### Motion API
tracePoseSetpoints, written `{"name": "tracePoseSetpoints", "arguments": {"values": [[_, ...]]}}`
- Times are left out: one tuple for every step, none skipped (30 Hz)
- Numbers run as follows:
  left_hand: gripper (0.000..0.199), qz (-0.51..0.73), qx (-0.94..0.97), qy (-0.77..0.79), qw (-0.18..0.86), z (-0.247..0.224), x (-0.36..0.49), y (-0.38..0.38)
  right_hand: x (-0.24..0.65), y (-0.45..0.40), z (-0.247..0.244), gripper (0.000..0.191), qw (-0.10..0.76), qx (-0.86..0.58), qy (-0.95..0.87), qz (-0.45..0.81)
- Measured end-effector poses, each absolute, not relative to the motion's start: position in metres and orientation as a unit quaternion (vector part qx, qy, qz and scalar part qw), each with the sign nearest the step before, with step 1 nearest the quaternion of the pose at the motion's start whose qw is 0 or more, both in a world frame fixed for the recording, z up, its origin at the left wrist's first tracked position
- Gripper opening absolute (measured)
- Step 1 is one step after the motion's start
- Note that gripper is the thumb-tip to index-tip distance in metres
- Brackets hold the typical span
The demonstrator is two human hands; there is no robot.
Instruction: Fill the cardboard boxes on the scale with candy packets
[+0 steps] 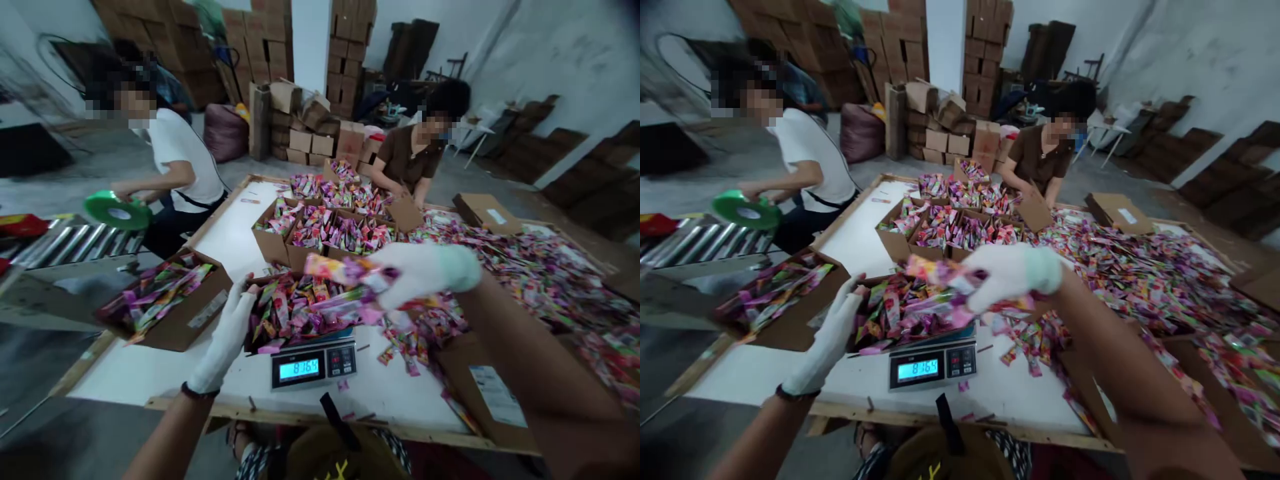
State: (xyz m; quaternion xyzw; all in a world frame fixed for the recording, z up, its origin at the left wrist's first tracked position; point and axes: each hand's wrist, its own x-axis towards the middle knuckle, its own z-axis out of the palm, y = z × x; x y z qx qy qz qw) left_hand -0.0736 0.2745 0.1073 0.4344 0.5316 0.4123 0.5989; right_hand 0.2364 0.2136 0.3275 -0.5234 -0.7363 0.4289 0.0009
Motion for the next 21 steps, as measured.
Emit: {"name": "tracePoseSetpoints", "arguments": {"values": [[0.053,0.419,0.429,0.525,0.603,0.107,-0.073,0.272,0.209,0.238,0.315,0.021,-0.039,-0.496,-0.763,0.412],[0.052,0.431,0.425,0.517,0.605,0.107,-0.073,0.27,0.182,0.257,0.296,0.025,-0.079,-0.476,-0.785,0.387],[0.05,0.447,0.42,0.509,0.604,0.107,-0.073,0.269,0.158,0.272,0.271,0.03,-0.129,-0.459,-0.805,0.353],[0.048,0.467,0.41,0.503,0.601,0.107,-0.074,0.268,0.137,0.281,0.244,0.034,-0.186,-0.435,-0.821,0.319],[0.046,0.481,0.398,0.498,0.602,0.108,-0.074,0.267,0.122,0.285,0.217,0.037,-0.239,-0.421,-0.827,0.286],[0.046,0.487,0.387,0.494,0.608,0.108,-0.073,0.266,0.112,0.285,0.193,0.039,-0.259,-0.432,-0.828,0.246],[0.047,0.487,0.373,0.49,0.619,0.108,-0.072,0.266,0.107,0.281,0.173,0.042,-0.258,-0.445,-0.828,0.222],[0.049,0.483,0.356,0.485,0.636,0.108,-0.071,0.265,0.107,0.277,0.16,0.045,-0.247,-0.455,-0.83,0.209],[0.052,0.476,0.341,0.475,0.657,0.107,-0.071,0.265,0.111,0.272,0.153,0.051,-0.229,-0.461,-0.832,0.208],[0.055,0.47,0.329,0.461,0.677,0.104,-0.07,0.265,0.119,0.268,0.152,0.06,-0.211,-0.46,-0.833,0.221],[0.056,0.469,0.318,0.449,0.691,0.101,-0.07,0.264,0.128,0.265,0.156,0.073,-0.194,-0.457,-0.833,0.242],[0.056,0.476,0.309,0.442,0.695,0.096,-0.071,0.264,0.138,0.264,0.164,0.087,-0.174,-0.458,-0.831,0.265],[0.055,0.486,0.298,0.443,0.692,0.09,-0.074,0.264,0.148,0.264,0.173,0.1,-0.147,-0.46,-0.827,0.287],[0.053,0.495,0.286,0.453,0.684,0.084,-0.077,0.265,0.157,0.265,0.182,0.109,-0.113,-0.463,-0.824,0.308],[0.052,0.502,0.272,0.468,0.674,0.079,-0.081,0.265,0.165,0.267,0.19,0.108,-0.073,-0.466,-0.82,0.323],[0.051,0.506,0.258,0.486,0.664,0.073,-0.086,0.266,0.171,0.268,0.198,0.098,-0.03,-0.47,-0.817,0.332],[0.05,0.506,0.247,0.502,0.657,0.069,-0.092,0.266,0.177,0.268,0.204,0.083,0.012,-0.475,-0.813,0.336],[0.048,0.502,0.241,0.513,0.653,0.065,-0.098,0.267,0.183,0.267,0.21,0.068,0.052,-0.482,-0.807,0.337],[0.046,0.498,0.235,0.524,0.65,0.062,-0.104,0.268,0.188,0.264,0.217,0.054,0.09,-0.492,-0.798,0.336],[0.044,0.494,0.228,0.539,0.644,0.059,-0.11,0.268,0.193,0.259,0.224,0.044,0.129,-0.503,-0.786,0.336],[0.042,0.488,0.22,0.559,0.633,0.057,-0.116,0.267,0.199,0.251,0.233,0.038,0.164,-0.514,-0.772,0.336]]}}
